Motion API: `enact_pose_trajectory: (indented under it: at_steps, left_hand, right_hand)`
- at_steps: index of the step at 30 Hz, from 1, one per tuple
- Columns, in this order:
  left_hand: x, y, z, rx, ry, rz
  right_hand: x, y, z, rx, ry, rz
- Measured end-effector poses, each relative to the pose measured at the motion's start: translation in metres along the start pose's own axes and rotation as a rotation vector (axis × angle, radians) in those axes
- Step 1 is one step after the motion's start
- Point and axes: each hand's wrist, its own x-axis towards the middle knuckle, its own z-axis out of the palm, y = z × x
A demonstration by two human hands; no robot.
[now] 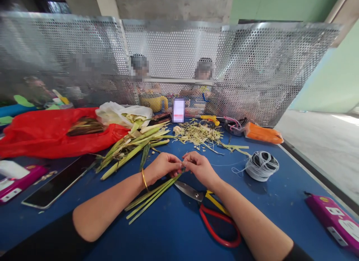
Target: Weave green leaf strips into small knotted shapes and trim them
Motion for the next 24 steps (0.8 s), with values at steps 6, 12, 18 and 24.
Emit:
enact_pose_trajectory:
  at_steps: [6, 12, 18, 24]
  left_hand:
    - [0.0, -0.003, -0.003, 0.011, -0.136, 0.037]
    - [-0.002, 0.002, -0.002, 0.047, -0.178, 0.027]
    - [-0.003, 0.0, 0.002, 0.059, -0.133, 0.049]
    - [-0.002, -0.003, 0.003, -0.081, -0.072, 0.001]
  right_hand:
    - [0.0, 0.001, 0.002, 0.096, 0.008, 0.127]
    - [0.001, 0.006, 0.005, 0.166, 0.027, 0.186]
    - [0.002, 0.01, 0.005, 0.234, 0.051, 0.197]
    - [0.005, 0.009, -0.004, 0.228, 0.113, 0.175]
